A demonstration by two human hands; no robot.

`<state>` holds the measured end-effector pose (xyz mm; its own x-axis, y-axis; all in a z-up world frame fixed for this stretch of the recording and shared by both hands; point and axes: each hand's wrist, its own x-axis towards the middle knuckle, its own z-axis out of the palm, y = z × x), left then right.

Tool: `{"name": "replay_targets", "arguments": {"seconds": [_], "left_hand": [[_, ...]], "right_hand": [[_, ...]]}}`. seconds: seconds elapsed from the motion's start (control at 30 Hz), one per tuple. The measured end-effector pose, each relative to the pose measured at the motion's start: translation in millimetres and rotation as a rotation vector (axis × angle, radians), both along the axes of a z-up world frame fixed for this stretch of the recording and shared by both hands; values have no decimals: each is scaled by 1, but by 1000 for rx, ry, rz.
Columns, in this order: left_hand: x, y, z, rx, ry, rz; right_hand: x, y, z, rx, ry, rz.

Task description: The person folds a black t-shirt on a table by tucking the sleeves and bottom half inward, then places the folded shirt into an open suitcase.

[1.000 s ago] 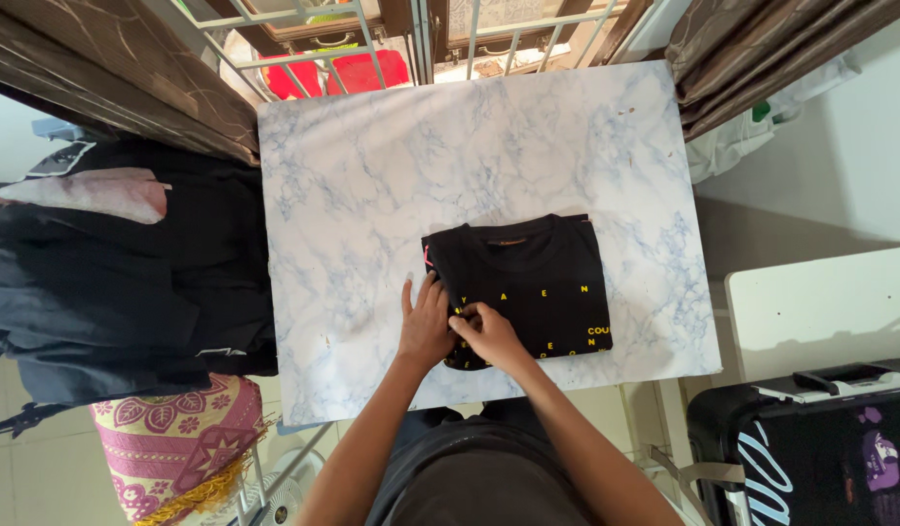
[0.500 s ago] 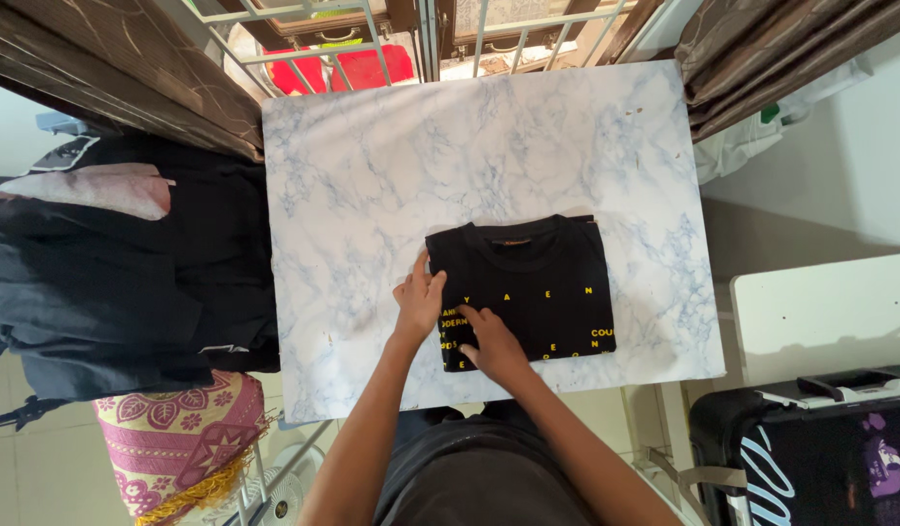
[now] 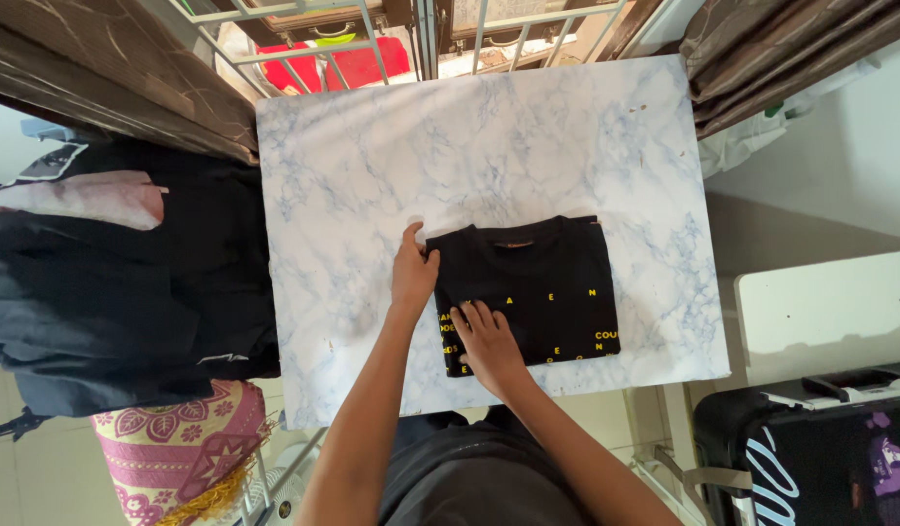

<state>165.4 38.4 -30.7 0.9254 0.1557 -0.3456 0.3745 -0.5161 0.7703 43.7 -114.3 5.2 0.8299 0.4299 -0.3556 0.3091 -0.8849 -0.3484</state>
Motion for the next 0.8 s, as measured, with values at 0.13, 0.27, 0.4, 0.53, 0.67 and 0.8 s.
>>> {"name": "replay_targets", "arguments": {"seconds": [0.13, 0.27, 0.4, 0.53, 0.67, 0.8], "left_hand": [[0, 0, 1, -60, 20, 49], [-32, -5, 1, 211, -498, 9], [-95, -23, 11, 143, -477, -179], [-136, -34, 14, 169, -427, -286], [-152, -48, 11, 249, -453, -249], [-155, -67, 0, 359, -454, -291]], "right_hand": [[8, 0, -8, 17, 48, 51], [7, -2, -6, 12, 71, 40], [11, 0, -12, -61, 137, 65], [7, -16, -21, 237, -46, 29], [-6, -46, -21, 530, 24, -216], [-17, -65, -26, 339, -355, -155]]}}
